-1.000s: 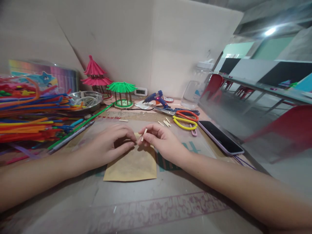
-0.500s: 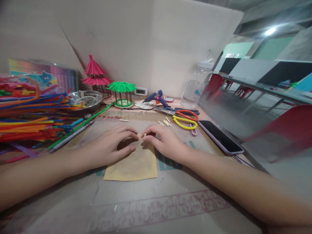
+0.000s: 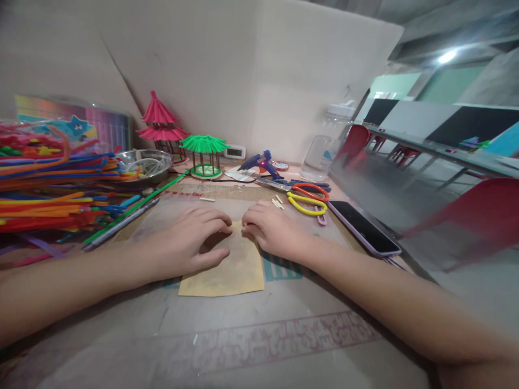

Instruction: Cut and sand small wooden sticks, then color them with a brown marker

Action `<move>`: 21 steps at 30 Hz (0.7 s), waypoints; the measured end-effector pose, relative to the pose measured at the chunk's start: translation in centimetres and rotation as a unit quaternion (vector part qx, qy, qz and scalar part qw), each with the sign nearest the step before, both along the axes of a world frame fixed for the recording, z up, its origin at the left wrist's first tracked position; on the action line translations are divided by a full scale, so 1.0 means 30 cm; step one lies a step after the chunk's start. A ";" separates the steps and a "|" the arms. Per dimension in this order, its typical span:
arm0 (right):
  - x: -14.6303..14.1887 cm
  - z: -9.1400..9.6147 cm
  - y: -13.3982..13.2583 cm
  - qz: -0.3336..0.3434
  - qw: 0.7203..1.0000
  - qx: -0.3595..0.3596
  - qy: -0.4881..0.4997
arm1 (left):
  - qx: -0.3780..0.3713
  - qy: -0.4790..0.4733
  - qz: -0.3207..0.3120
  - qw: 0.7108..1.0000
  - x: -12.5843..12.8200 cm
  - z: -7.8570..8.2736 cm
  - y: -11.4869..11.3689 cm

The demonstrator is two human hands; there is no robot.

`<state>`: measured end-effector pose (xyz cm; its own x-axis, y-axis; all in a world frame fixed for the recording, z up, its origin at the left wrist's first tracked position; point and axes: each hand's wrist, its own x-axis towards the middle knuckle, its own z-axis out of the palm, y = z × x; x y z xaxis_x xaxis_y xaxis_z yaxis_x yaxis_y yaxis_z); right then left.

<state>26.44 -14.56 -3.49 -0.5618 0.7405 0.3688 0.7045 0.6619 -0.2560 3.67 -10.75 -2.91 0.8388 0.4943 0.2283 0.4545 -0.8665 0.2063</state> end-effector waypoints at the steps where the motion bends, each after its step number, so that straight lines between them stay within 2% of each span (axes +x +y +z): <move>1: -0.001 0.001 -0.005 -0.005 1.000 -0.011 0.005 | 0.002 0.000 -0.001 1.000 0.001 0.000 0.000; 5: -0.007 -0.004 -0.009 0.028 0.998 -0.043 0.039 | 0.004 -0.002 -0.008 1.000 0.003 -0.003 0.001; 8: 0.002 -0.008 0.007 -0.009 0.999 -0.026 0.035 | 0.014 -0.005 -0.007 1.000 0.001 -0.005 0.004; 10: 0.010 -0.008 0.009 -0.034 0.998 -0.042 0.035 | 0.016 -0.008 -0.012 1.000 0.000 -0.004 0.004; 13: 0.011 -0.008 -0.001 -0.006 0.996 -0.078 0.052 | 0.012 -0.008 -0.018 1.000 0.001 -0.002 0.002; 15: 0.007 -0.009 -0.002 0.019 0.996 -0.062 0.056 | 0.014 -0.003 -0.015 1.000 0.003 -0.001 0.002; 18: 0.010 -0.010 0.005 0.009 0.999 -0.023 0.038 | 0.023 0.006 -0.009 1.000 0.005 -0.001 0.003; 21: 0.017 -0.007 -0.004 -0.009 0.998 -0.045 0.037 | 0.021 0.010 -0.013 1.000 0.004 0.000 0.003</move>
